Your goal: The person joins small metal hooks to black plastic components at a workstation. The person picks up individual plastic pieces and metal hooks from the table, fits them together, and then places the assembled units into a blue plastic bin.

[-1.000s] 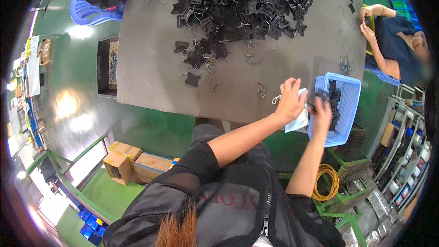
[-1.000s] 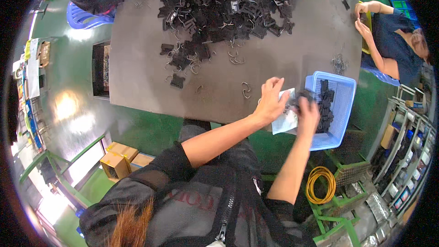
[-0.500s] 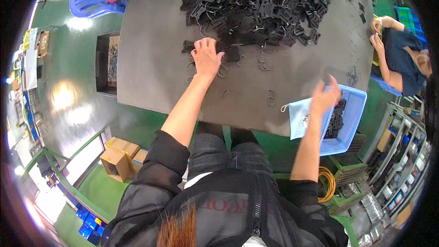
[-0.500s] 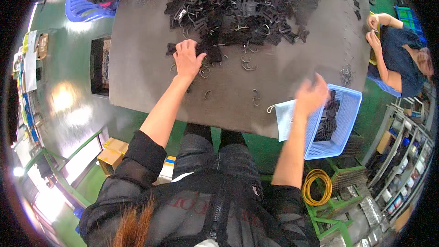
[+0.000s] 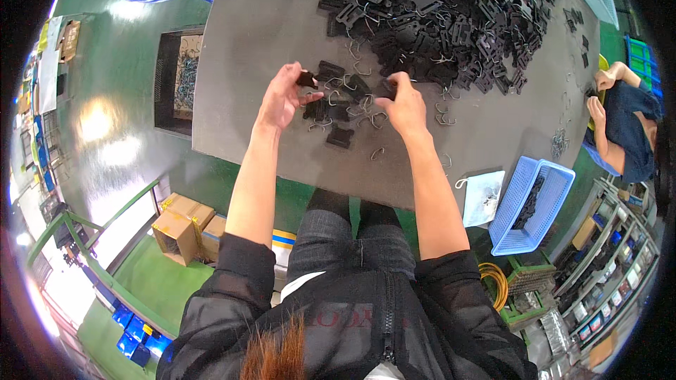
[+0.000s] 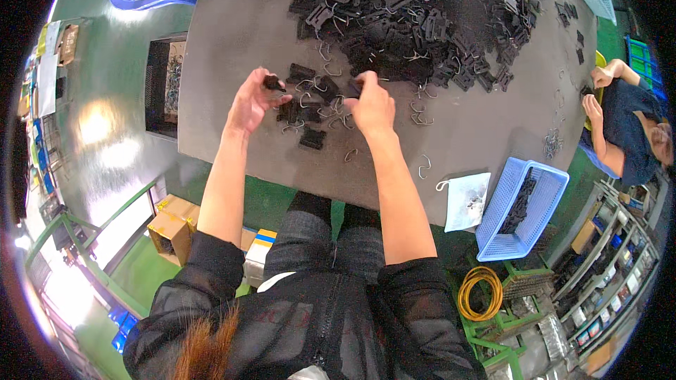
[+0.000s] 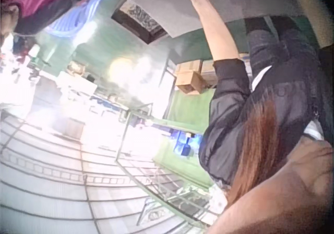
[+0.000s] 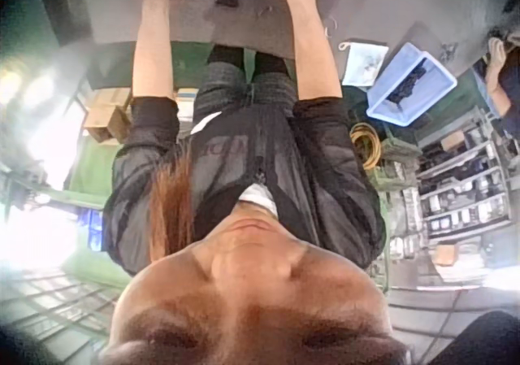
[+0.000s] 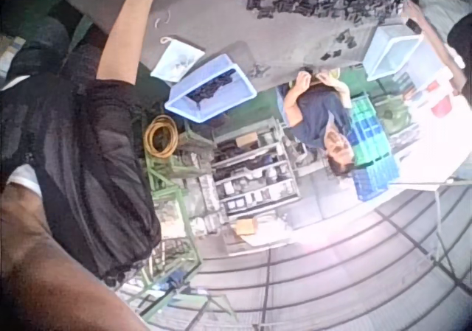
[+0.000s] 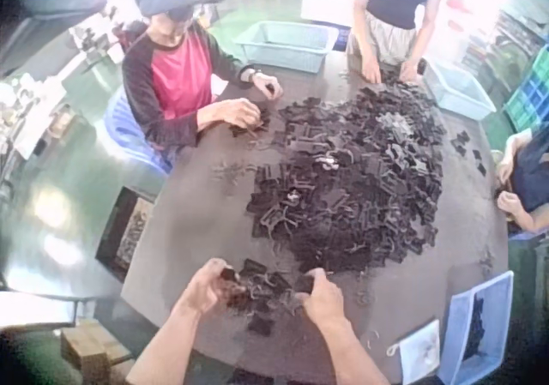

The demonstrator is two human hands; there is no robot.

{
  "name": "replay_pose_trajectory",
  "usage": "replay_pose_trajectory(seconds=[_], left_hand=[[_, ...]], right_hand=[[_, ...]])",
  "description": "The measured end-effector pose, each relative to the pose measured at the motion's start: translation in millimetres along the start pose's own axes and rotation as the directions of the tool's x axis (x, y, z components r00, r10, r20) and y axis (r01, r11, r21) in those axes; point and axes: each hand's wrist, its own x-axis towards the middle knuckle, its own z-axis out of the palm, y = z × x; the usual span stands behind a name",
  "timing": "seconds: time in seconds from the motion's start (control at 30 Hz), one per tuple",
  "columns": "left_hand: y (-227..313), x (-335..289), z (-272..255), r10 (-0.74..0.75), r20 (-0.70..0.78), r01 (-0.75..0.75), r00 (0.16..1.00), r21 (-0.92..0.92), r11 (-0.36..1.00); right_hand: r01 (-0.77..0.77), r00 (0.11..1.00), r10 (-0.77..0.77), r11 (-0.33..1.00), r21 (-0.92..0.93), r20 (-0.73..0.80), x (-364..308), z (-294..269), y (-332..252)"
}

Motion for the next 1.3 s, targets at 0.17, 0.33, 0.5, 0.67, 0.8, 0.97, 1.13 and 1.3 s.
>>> replay_pose_trajectory(seconds=[0.17, 0.33, 0.5, 0.67, 0.8, 0.97, 1.13, 1.3], left_hand=[[-3.6, 32.5, 19.7, 0.326, 0.132, -0.222, 0.936, 0.94, 0.26], [0.6, 35.6, 21.7, 0.253, 0.366, -0.302, 0.895, 0.917, -0.259], [6.9, 39.3, 18.1, 0.185, 0.328, -0.281, 0.926, 0.929, -0.241], [14.2, 32.5, 10.5, 0.13, 0.27, -0.257, 0.954, 0.96, -0.109], [26.3, 14.5, -19.1, -0.01, 0.022, -0.009, 1.0, 0.725, 0.689], [-5.2, -7.2, -19.1, -0.233, 0.142, 0.257, 0.962, -0.185, 0.948], [-28.0, 0.2, -29.5, -0.216, 0.05, 0.216, 0.975, -0.428, 0.878], [-19.8, -15.4, -42.1, -0.22, -0.043, 0.183, 0.975, -0.414, 0.892]], right_hand=[[-0.051, 0.998, 0.061, 0.96, -0.275, 0.027, 3.3, 15.4, -40.4], [0.022, 0.997, -0.045, 0.941, -0.338, -0.059, 8.3, 42.0, -30.7], [-0.002, 0.996, -0.018, 0.972, -0.235, -0.082, 2.9, 45.5, -41.2], [-0.094, 0.983, 0.023, 0.917, -0.388, -0.184, 3.8, 49.0, -46.9], [-0.149, 0.988, 0.142, 0.975, -0.166, -0.058, 3.8, 16.1, -39.8], [0.106, 0.973, -0.188, 0.881, 0.461, 0.134, 3.0, 10.1, -53.0], [0.379, 0.912, -0.407, 0.88, -0.288, -0.044, 38.1, 33.8, -54.7], [0.441, 0.891, -0.449, 0.823, -0.358, 0.064, 46.4, 32.7, -57.7]])
